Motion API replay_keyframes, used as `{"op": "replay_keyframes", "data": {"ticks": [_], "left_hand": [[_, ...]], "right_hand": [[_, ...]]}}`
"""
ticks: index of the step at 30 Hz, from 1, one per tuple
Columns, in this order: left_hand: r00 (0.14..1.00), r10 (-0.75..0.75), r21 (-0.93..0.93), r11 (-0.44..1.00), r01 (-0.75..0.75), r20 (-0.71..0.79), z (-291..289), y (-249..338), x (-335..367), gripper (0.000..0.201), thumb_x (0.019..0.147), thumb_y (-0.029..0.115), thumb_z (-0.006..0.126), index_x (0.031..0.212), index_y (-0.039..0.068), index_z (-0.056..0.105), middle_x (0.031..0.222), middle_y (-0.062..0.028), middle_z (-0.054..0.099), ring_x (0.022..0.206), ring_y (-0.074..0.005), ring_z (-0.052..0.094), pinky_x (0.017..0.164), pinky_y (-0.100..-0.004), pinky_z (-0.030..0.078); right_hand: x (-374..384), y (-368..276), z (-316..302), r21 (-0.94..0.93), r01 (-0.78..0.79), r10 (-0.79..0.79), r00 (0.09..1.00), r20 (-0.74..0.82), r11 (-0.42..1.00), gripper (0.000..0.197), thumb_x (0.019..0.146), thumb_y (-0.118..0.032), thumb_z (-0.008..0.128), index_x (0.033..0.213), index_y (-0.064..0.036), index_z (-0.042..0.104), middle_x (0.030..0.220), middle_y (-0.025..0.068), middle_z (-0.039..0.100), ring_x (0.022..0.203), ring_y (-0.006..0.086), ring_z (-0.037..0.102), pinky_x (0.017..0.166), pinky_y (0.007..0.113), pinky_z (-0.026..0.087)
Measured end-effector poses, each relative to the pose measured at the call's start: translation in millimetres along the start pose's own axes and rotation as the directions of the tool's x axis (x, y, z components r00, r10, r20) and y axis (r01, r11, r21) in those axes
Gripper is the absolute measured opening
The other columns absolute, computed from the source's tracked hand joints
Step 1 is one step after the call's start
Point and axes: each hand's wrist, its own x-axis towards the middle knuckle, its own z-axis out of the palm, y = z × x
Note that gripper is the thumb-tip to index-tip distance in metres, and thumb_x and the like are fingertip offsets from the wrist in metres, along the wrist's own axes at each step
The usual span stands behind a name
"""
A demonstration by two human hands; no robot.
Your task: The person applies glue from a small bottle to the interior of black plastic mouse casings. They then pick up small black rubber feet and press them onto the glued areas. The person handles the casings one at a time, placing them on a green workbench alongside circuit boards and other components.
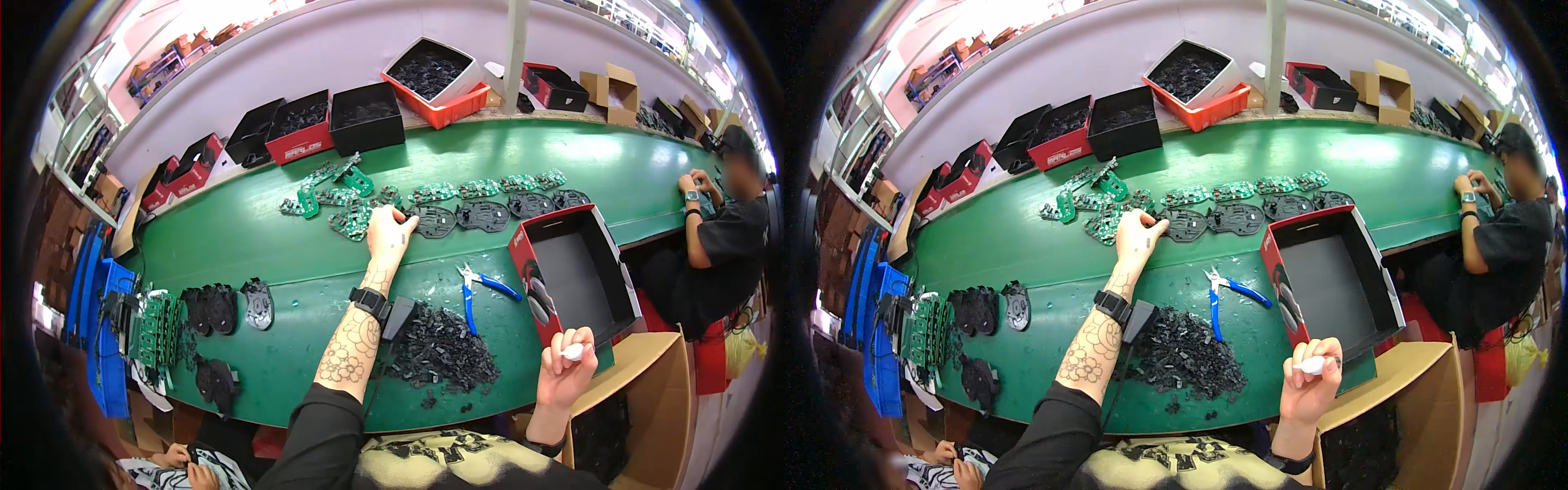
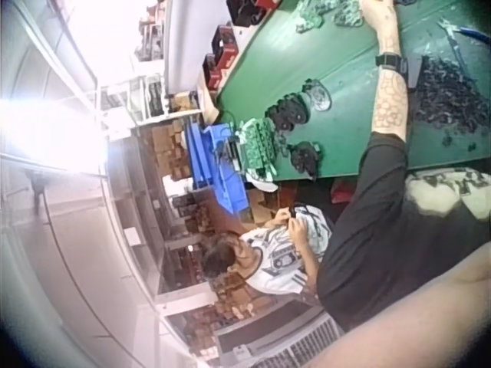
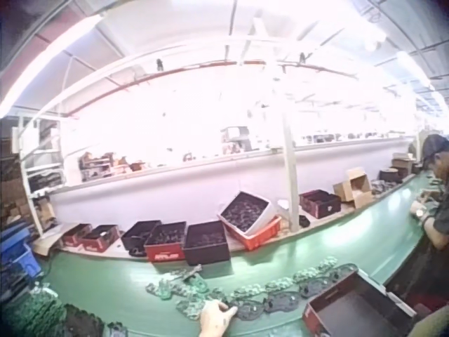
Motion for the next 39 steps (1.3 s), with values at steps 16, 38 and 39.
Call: {"op": "replay_keyframes", "data": {"ticks": [16,38,39], "left_hand": [[0.975,0.197,0.437,0.871,-0.223,0.105,-94.6,-106.1,53.8,0.032,0.076,0.038,0.069,0.1,0.017,0.062,0.106,-0.0086,0.057,0.107,-0.0295,0.05,0.088,-0.0437,0.042],[0.948,0.181,-0.133,0.98,-0.15,0.262,-72.5,-27.6,47.8,0.039,0.086,0.02,0.057,0.121,0.004,0.053,0.111,-0.0112,0.063,0.092,-0.0236,0.064,0.081,-0.0351,0.052],[0.905,0.335,-0.047,0.941,-0.335,0.26,-71.9,-37.5,50.6,0.039,0.085,0.019,0.058,0.12,0.005,0.054,0.112,-0.0106,0.063,0.097,-0.0244,0.061,0.085,-0.0359,0.049]], "right_hand": [[2.8,2.5,0.1,-0.015,0.007,-0.007,1.0,-0.005,1.0,0.024,0.092,-0.028,0.056,0.088,-0.0062,0.048,0.063,-0.0006,0.036,0.052,0.0075,0.035,0.041,0.02,0.026],[1.5,-0.4,-0.1,-0.001,0.013,-0.013,1.0,-0.001,1.0,0.025,0.091,-0.028,0.056,0.086,-0.0055,0.046,0.063,-0.0001,0.035,0.051,0.0074,0.033,0.039,0.02,0.025],[1.7,1.6,-1.4,0.019,-0.004,0.004,1.0,0.003,1.0,0.026,0.09,-0.029,0.058,0.087,-0.0052,0.047,0.064,0.0002,0.036,0.051,0.0078,0.034,0.039,0.02,0.025]]}}
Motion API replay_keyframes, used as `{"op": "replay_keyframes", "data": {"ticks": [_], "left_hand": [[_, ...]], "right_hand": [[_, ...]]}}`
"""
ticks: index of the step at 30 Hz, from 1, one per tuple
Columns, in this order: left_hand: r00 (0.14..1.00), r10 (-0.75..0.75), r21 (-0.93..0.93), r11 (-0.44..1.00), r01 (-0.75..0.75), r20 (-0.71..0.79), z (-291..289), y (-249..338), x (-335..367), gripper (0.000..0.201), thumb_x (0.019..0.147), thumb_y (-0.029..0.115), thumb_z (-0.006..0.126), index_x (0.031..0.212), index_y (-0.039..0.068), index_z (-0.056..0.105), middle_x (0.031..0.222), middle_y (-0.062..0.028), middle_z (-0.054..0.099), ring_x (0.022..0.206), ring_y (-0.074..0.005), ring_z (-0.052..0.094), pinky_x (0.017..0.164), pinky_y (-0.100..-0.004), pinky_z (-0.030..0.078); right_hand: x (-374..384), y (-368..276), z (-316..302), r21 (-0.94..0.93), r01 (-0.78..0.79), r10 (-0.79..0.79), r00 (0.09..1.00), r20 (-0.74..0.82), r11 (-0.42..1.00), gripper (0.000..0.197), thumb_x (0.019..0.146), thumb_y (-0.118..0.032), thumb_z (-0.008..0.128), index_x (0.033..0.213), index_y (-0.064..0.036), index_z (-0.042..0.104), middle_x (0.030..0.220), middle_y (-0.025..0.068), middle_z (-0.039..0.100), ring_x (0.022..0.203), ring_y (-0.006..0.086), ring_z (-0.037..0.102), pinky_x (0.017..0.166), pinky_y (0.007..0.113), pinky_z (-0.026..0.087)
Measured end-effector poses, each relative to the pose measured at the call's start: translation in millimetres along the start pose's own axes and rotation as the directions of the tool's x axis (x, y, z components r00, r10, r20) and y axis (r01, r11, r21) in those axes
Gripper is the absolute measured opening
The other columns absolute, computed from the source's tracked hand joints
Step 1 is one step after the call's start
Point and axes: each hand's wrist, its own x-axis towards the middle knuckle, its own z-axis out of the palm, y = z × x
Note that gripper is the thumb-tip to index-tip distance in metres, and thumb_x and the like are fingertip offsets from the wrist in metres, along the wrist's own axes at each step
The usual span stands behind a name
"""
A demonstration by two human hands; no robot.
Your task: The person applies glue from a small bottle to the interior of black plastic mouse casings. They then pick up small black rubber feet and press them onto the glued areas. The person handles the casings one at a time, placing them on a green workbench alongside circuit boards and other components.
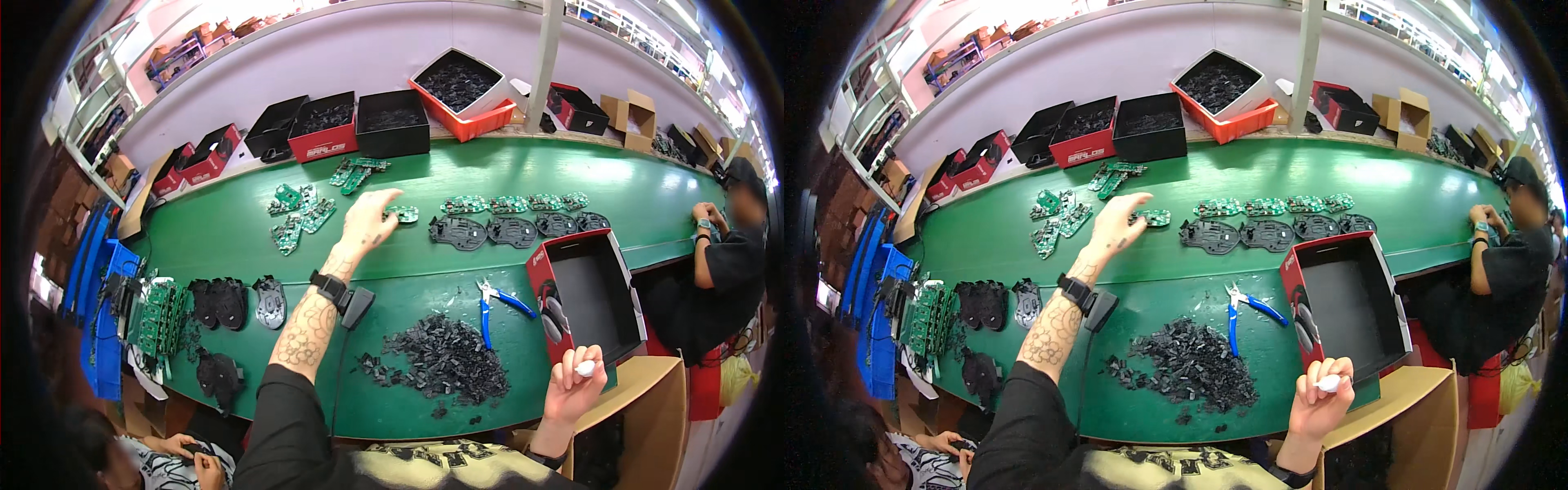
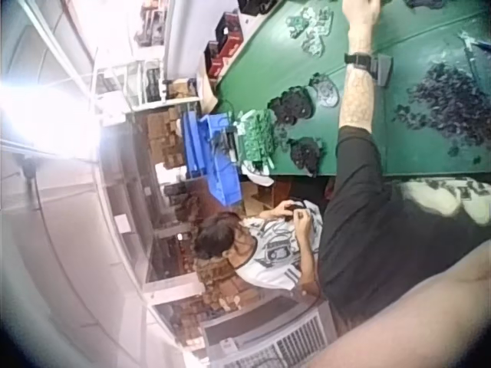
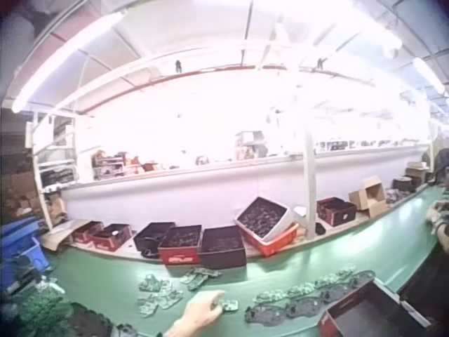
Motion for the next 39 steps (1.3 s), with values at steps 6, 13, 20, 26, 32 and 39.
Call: {"op": "replay_keyframes", "data": {"ticks": [6,13,20,26,32,39], "left_hand": [[0.989,0.122,0.23,0.963,-0.14,0.088,24.5,-30.8,10.1,0.033,0.081,0.023,0.065,0.11,0.008,0.062,0.112,-0.0083,0.061,0.108,-0.0282,0.053,0.095,-0.0379,0.042],[0.977,0.21,0.189,0.962,-0.198,-0.046,65.8,-13.8,19.8,0.03,0.084,0.021,0.062,0.11,0.008,0.06,0.116,-0.0134,0.059,0.113,-0.0309,0.051,0.096,-0.0394,0.042],[0.97,0.242,0.166,0.958,-0.234,-0.028,26.0,-30.3,-4.7,0.044,0.083,0.005,0.056,0.126,0.008,0.05,0.13,-0.0173,0.05,0.124,-0.032,0.044,0.106,-0.0399,0.035],[0.993,0.022,0.256,0.967,0.009,-0.117,-86.3,-13.6,-59.5,0.031,0.084,0.018,0.059,0.112,0.003,0.06,0.11,-0.0155,0.062,0.105,-0.0312,0.057,0.092,-0.0383,0.044],[0.92,-0.38,0.432,0.817,0.382,-0.096,-179.5,-83.8,-170.3,0.036,0.079,0.024,0.065,0.11,0.005,0.062,0.104,-0.014,0.063,0.101,-0.0296,0.057,0.09,-0.0381,0.044],[0.94,-0.339,0.326,0.885,0.332,-0.036,-169.4,-95.7,-199.5,0.035,0.074,0.023,0.072,0.105,0.007,0.063,0.096,-0.0092,0.061,0.095,-0.0252,0.055,0.086,-0.0356,0.044]], "right_hand": [[-0.5,2.1,2.5,0.038,0.008,-0.009,1.0,0.019,0.999,0.022,0.094,-0.025,0.052,0.085,-0.0058,0.044,0.062,-0.0007,0.033,0.051,0.007,0.032,0.04,0.02,0.027],[-0.3,-0.6,-0.5,0.022,-0.003,0.003,1.0,0.01,1.0,0.025,0.09,-0.028,0.057,0.087,-0.0052,0.046,0.064,0.0005,0.036,0.051,0.0083,0.035,0.04,0.02,0.026],[3.9,2.3,-3.4,0.002,0.005,-0.005,1.0,0.024,1.0,0.024,0.09,-0.026,0.057,0.088,-0.0047,0.046,0.063,0.0006,0.036,0.051,0.0085,0.034,0.041,0.02,0.027],[2.5,2.0,-0.5,0.046,-0.016,0.014,0.999,0.044,0.999,0.022,0.09,-0.021,0.057,0.084,-0.0042,0.044,0.064,0.0012,0.035,0.053,0.0085,0.034,0.041,0.02,0.028],[3.1,7.4,5.2,0.123,-0.075,0.063,0.993,0.099,0.99,0.024,0.094,-0.016,0.053,0.079,-0.0074,0.036,0.063,0.0001,0.029,0.052,0.0067,0.029,0.041,0.02,0.027],[4.4,21.7,23.4,0.083,-0.132,0.116,0.979,0.167,0.988,0.021,0.094,-0.019,0.052,0.086,-0.0037,0.04,0.065,0.0005,0.032,0.054,0.0074,0.031,0.043,0.021,0.029]]}}
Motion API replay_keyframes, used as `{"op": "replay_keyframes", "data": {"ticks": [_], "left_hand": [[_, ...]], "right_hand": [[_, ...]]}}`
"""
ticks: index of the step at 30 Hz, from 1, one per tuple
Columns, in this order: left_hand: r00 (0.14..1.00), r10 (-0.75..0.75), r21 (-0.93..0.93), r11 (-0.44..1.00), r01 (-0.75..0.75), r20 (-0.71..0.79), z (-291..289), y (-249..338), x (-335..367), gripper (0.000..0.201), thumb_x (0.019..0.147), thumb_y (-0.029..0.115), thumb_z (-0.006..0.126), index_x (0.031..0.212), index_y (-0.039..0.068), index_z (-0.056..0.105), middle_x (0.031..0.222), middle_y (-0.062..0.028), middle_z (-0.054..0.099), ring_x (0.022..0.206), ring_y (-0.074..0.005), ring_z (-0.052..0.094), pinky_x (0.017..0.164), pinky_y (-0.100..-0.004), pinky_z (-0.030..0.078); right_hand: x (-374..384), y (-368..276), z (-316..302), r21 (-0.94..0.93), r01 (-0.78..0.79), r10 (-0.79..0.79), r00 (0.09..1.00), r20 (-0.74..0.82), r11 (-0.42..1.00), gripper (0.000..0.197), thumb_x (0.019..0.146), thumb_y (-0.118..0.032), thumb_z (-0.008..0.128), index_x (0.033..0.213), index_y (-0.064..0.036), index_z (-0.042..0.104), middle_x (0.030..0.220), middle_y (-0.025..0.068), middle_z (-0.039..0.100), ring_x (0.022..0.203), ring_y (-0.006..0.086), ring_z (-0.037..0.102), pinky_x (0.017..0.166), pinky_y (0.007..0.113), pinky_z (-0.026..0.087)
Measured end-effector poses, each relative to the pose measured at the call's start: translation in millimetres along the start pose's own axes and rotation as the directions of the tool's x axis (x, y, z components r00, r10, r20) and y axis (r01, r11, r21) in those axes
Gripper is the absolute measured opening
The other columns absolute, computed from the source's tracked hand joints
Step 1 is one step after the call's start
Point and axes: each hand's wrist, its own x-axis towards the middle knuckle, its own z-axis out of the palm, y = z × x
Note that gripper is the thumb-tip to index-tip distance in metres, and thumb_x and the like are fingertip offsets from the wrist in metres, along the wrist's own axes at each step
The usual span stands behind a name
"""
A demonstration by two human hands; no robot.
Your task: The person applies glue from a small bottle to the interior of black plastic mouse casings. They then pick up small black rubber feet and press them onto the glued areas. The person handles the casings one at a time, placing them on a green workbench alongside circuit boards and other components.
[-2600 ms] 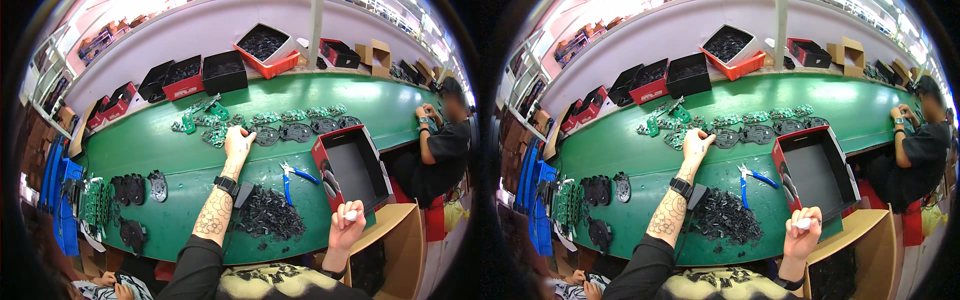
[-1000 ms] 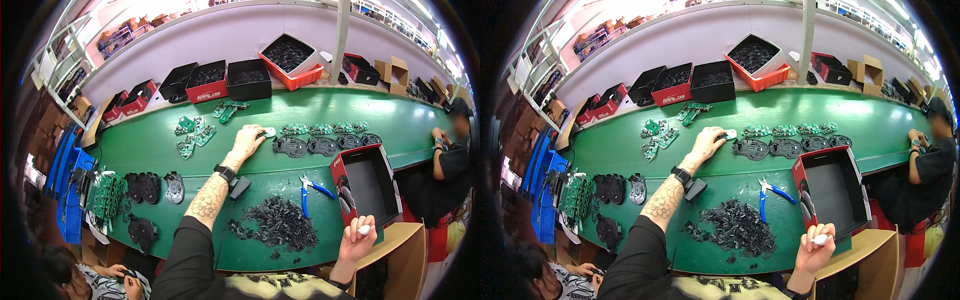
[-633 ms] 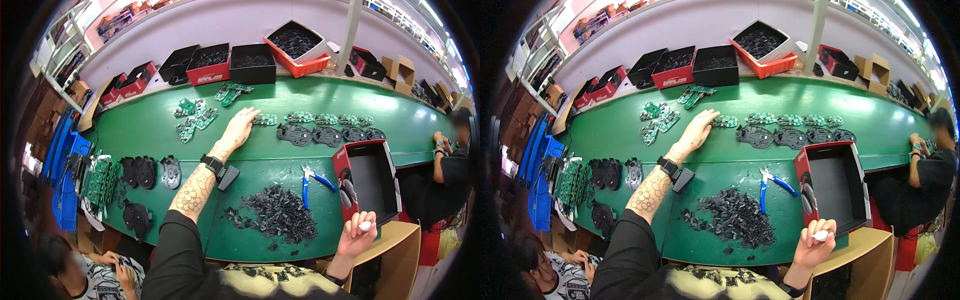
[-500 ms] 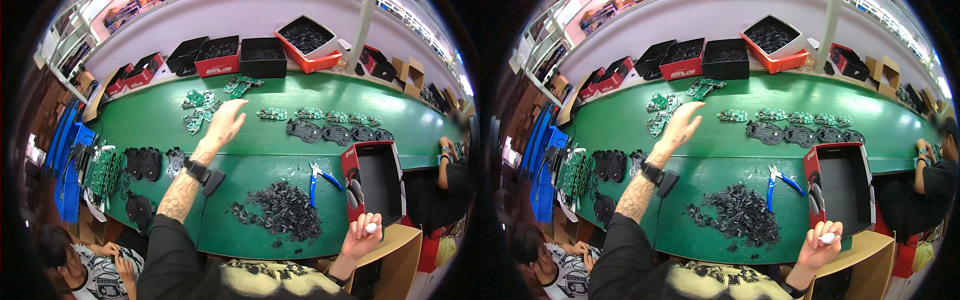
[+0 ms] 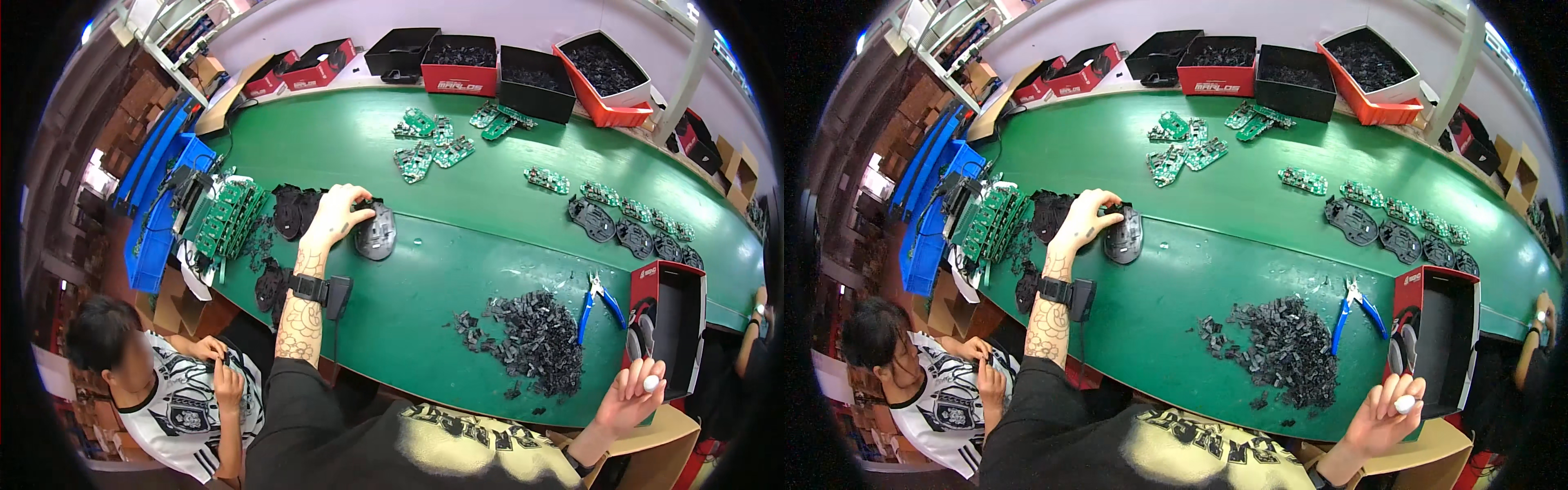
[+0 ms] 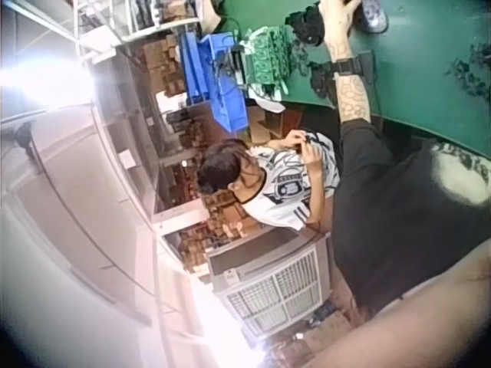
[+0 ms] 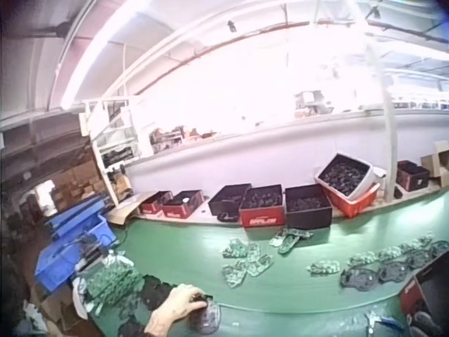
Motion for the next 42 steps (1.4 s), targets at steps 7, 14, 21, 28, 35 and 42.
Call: {"op": "replay_keyframes", "data": {"ticks": [7,14,21,28,35,42], "left_hand": [[0.989,-0.143,-0.783,0.61,0.122,0.043,-5.4,92.7,-16.7,0.032,0.08,0.009,0.069,0.108,0.005,0.053,0.102,-0.0034,0.054,0.09,-0.0089,0.053,0.076,-0.0231,0.046],[0.985,-0.043,-0.979,0.111,0.173,0.169,-2.3,199.6,-55.5,0.034,0.085,0.0,0.061,0.116,0.001,0.046,0.097,-0.0062,0.06,0.081,-0.0084,0.06,0.069,-0.0215,0.051],[0.982,-0.061,-0.981,0.061,0.183,0.179,-12.0,209.9,-77.2,0.036,0.084,-0.003,0.061,0.116,0.0,0.046,0.092,-0.0081,0.063,0.079,-0.0097,0.062,0.068,-0.022,0.052],[0.985,-0.049,-0.985,-0.062,0.163,0.166,-17.1,211.9,-80.6,0.035,0.083,-0.005,0.061,0.115,-0.001,0.046,0.096,-0.0077,0.06,0.081,-0.0103,0.062,0.07,-0.0222,0.052],[0.987,0.0,-0.987,-0.014,0.162,0.162,-15.4,209.6,-82.4,0.034,0.087,0.0,0.06,0.117,0.002,0.043,0.097,-0.0077,0.061,0.083,-0.0093,0.061,0.071,-0.0232,0.053],[0.981,0.007,-0.981,0.003,0.192,0.192,-13.2,211.5,-84.3,0.034,0.087,0.0,0.06,0.116,0.002,0.044,0.097,-0.0076,0.061,0.083,-0.0098,0.062,0.072,-0.0238,0.053]], "right_hand": [[13.9,51.2,43.0,-0.045,-0.162,0.163,0.986,0.016,0.986,0.019,0.089,-0.019,0.056,0.086,-0.0069,0.042,0.067,0.0002,0.034,0.055,0.0079,0.031,0.041,0.02,0.028],[0.2,90.1,97.7,-0.404,-0.161,0.214,0.972,0.091,0.901,0.035,0.077,-0.027,0.073,0.086,-0.0019,0.049,0.067,0.0052,0.048,0.054,0.0122,0.046,0.044,0.022,0.034],[-6.1,99.2,112.0,-0.636,0.047,0.161,0.951,0.266,0.77,0.026,0.072,-0.014,0.071,0.083,0.0002,0.053,0.068,0.0069,0.052,0.055,0.0113,0.045,0.05,0.024,0.035],[-4.9,100.4,117.3,-0.696,0.28,0.087,0.893,0.442,0.661,0.025,0.071,-0.012,0.073,0.081,0.0022,0.056,0.064,0.0086,0.055,0.051,0.0118,0.048,0.046,0.023,0.035],[-4.2,97.3,120.6,-0.721,0.355,0.088,0.863,0.497,0.595,0.02,0.067,-0.007,0.072,0.077,0.0016,0.057,0.063,0.0088,0.057,0.049,0.013,0.048,0.045,0.024,0.036],[-3.0,92.3,122.2,-0.721,0.398,0.095,0.838,0.537,0.567,0.019,0.062,-0.001,0.071,0.076,0.0009,0.058,0.061,0.0083,0.057,0.048,0.0137,0.048,0.044,0.024,0.036]]}}
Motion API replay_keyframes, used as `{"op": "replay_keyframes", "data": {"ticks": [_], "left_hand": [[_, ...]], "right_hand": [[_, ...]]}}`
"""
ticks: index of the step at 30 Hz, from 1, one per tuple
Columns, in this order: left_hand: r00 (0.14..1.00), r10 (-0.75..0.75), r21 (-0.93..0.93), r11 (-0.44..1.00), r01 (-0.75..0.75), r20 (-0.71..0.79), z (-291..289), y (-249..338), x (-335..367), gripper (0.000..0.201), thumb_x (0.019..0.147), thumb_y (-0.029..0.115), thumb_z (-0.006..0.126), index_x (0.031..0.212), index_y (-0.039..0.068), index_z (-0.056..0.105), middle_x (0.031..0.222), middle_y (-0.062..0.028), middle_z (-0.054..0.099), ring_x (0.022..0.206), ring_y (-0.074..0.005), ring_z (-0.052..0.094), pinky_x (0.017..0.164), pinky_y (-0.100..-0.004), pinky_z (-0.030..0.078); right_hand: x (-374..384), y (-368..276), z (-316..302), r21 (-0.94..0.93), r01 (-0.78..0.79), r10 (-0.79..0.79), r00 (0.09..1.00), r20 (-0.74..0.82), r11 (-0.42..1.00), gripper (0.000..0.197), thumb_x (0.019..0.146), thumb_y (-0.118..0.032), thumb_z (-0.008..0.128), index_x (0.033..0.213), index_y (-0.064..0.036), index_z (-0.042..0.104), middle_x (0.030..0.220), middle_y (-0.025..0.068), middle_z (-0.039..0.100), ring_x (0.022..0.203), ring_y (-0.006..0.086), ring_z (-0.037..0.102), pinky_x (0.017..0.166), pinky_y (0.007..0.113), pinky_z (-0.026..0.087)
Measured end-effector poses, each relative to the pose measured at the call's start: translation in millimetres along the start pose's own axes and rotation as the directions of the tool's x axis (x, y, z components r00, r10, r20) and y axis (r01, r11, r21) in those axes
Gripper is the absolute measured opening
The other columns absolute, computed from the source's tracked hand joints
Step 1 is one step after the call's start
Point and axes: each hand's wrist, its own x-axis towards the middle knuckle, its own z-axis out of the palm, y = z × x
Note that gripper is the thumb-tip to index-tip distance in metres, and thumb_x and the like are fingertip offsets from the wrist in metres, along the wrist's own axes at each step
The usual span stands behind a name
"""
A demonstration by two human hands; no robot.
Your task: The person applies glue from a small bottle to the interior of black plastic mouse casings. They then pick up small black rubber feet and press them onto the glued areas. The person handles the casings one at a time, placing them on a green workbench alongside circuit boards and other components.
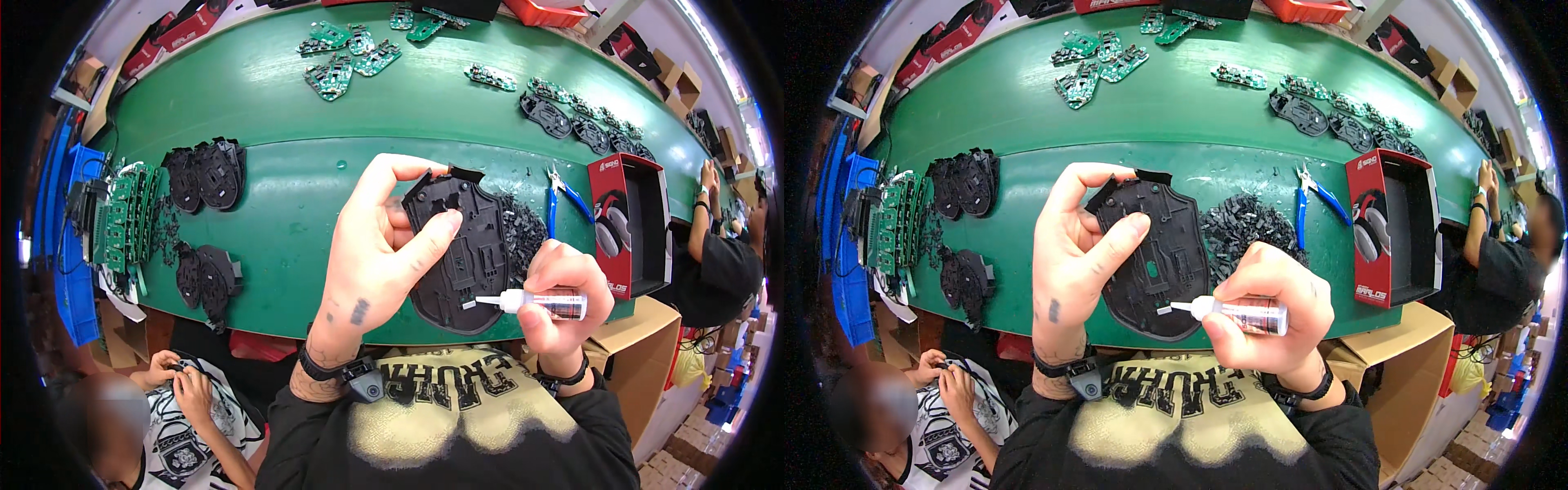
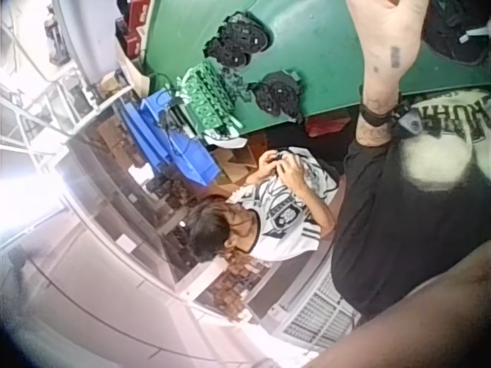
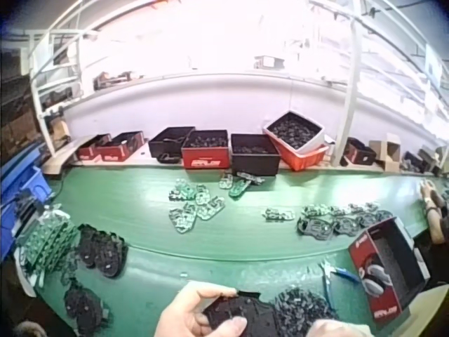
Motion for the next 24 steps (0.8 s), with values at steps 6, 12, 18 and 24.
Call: {"op": "replay_keyframes", "data": {"ticks": [6,12,18,24], "left_hand": [[1.0,-0.012,-0.01,1.0,0.012,-0.019,5.9,0.5,0.8,0.034,0.086,-0.001,0.06,0.116,0.002,0.044,0.096,-0.0084,0.062,0.082,-0.0101,0.062,0.07,-0.0233,0.053],[0.997,0.034,0.109,0.994,-0.026,-0.072,4.6,-11.8,24.5,0.039,0.085,-0.001,0.06,0.122,0.0,0.044,0.1,-0.0095,0.06,0.082,-0.0127,0.063,0.072,-0.0244,0.053],[0.992,0.005,0.338,0.94,0.039,-0.129,-20.1,-56.9,118.4,0.043,0.085,0.006,0.06,0.125,0.007,0.045,0.105,-0.0073,0.058,0.081,-0.0133,0.063,0.057,-0.0279,0.055],[0.969,0.102,0.311,0.95,-0.028,-0.223,-17.6,-133.1,215.1,0.039,0.08,0.005,0.063,0.111,0.002,0.04,0.096,-0.013,0.055,0.073,-0.0196,0.062,0.051,-0.0318,0.056]], "right_hand": [[-1.1,0.6,-3.7,0.002,-0.003,0.003,1.0,0.005,1.0,0.02,0.063,-0.002,0.072,0.077,0.001,0.058,0.062,0.0086,0.057,0.049,0.0138,0.049,0.045,0.024,0.035],[-15.6,9.1,-26.3,0.487,-0.224,0.367,0.904,-0.22,0.844,0.033,0.072,-0.021,0.074,0.082,-0.0008,0.05,0.068,0.0055,0.05,0.057,0.0131,0.046,0.048,0.025,0.035],[-36.6,22.6,-71.4,0.624,-0.124,0.454,0.795,-0.402,0.771,0.031,0.077,-0.025,0.07,0.082,-0.0026,0.048,0.07,0.004,0.047,0.053,0.0105,0.042,0.044,0.022,0.032],[-61.0,26.6,-115.2,0.58,-0.05,0.397,0.777,-0.489,0.813,0.027,0.087,-0.025,0.062,0.086,-0.004,0.045,0.068,0.002,0.041,0.051,0.0063,0.033,0.04,0.019,0.026]]}}
